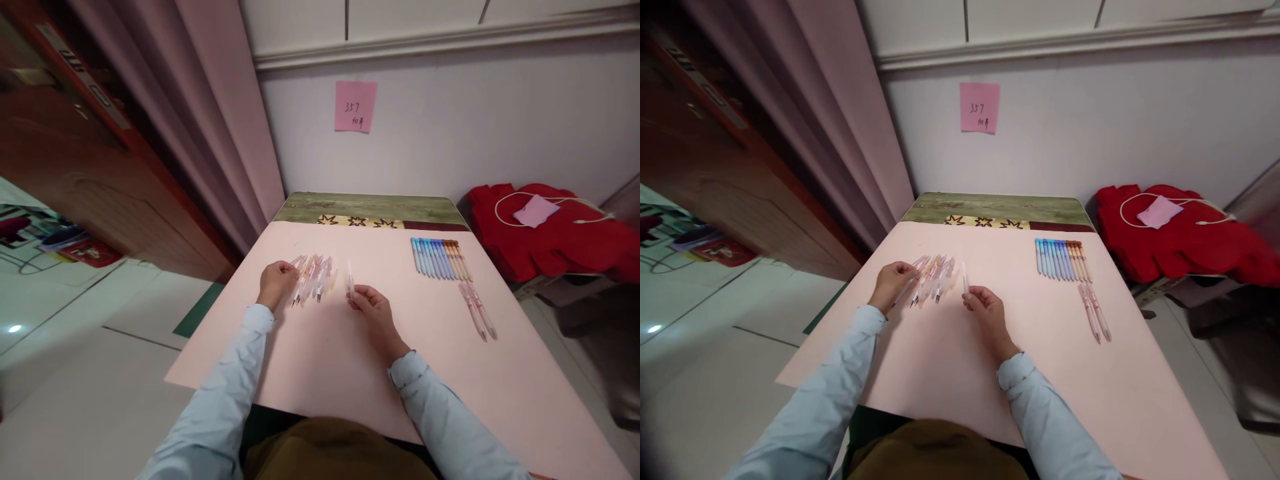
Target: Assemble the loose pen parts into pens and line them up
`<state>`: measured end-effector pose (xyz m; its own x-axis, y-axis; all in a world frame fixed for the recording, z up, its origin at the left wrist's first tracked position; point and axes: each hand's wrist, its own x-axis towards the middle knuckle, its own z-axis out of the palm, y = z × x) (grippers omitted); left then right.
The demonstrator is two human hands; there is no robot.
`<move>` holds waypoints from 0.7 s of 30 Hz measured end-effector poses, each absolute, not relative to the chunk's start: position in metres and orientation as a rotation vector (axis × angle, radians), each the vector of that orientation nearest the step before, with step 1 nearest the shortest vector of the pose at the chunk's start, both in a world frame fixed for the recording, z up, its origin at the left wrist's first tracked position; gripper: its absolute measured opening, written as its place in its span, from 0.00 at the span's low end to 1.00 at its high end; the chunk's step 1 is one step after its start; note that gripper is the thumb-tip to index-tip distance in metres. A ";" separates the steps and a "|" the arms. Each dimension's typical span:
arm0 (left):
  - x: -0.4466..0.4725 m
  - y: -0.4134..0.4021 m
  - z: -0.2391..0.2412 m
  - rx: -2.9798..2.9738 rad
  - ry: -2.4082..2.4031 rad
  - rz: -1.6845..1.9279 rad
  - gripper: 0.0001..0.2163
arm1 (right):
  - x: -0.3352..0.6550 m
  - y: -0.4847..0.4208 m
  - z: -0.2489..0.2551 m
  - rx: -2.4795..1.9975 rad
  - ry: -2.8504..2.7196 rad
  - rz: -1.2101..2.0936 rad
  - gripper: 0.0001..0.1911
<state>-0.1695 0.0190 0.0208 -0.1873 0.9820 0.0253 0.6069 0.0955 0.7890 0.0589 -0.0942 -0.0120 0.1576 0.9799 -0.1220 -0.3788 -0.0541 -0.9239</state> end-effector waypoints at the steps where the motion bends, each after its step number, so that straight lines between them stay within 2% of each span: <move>1: -0.165 0.023 0.021 1.604 1.885 0.854 0.06 | 0.059 -0.094 -0.012 -1.068 -0.748 1.300 0.18; 12: -0.139 0.063 0.028 1.838 2.046 0.335 0.07 | 0.060 -0.091 -0.008 -1.054 -0.654 1.317 0.17; 21: -0.134 0.074 0.015 1.604 1.922 0.553 0.10 | 0.064 -0.087 -0.009 -1.015 -0.625 1.344 0.16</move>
<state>-0.1339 0.0741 0.0148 -0.1183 0.9798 -0.1614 0.7443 0.1951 0.6387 0.0636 -0.0870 -0.0093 0.1668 0.9697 -0.1783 -0.4892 -0.0756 -0.8689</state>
